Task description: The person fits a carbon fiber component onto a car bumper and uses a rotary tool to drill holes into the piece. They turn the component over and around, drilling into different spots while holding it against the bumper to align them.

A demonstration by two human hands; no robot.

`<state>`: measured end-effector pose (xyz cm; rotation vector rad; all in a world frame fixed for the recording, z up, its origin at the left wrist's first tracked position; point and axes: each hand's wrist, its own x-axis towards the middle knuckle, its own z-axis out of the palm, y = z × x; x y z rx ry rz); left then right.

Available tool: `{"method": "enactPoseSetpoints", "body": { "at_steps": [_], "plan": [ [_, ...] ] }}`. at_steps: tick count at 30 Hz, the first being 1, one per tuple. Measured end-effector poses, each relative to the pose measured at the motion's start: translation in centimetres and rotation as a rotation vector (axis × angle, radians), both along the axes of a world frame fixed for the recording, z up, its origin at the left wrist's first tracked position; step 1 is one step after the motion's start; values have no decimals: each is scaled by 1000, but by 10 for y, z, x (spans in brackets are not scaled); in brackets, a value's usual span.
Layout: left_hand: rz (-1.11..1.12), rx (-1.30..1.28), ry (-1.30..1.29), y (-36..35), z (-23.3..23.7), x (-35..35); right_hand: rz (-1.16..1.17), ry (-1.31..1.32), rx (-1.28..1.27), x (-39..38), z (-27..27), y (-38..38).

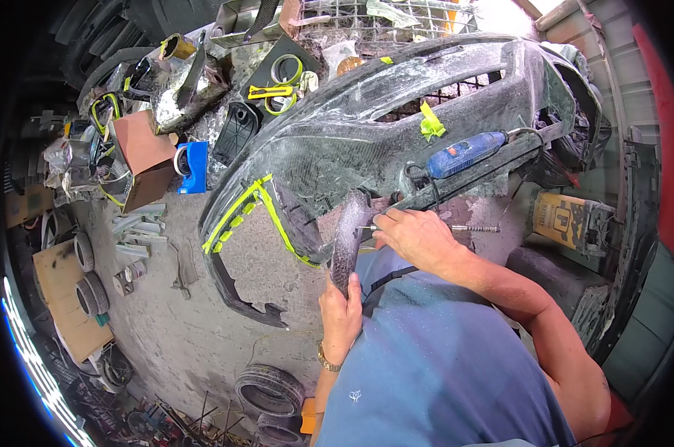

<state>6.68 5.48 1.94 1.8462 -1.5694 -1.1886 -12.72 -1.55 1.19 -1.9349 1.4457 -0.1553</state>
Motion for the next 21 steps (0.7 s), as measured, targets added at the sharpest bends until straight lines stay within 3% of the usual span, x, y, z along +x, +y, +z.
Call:
{"method": "enactPoseSetpoints", "body": {
  "at_steps": [3,7,9,11,13,15,18,21],
  "plan": [
    [0,-21,-7,0,0,0,0,-5,-15,1,-3,2],
    [20,114,19,-1,3,8,-2,-225,176,-13,-3,-1],
    [105,41,147,4,-9,23,-192,-359,137,-19,1,-7],
    [196,119,271,0,11,28,-401,-398,286,-24,20,-20],
    [395,20,556,5,19,32,-437,-482,80,-30,5,-23],
    [450,7,656,6,24,37,-437,-512,95,-36,2,-31],
    [628,10,1018,6,17,32,-465,-587,157,-30,-4,-40],
    [674,-37,1185,-2,6,17,-544,-813,190,-14,-8,-45]
  ]
}}
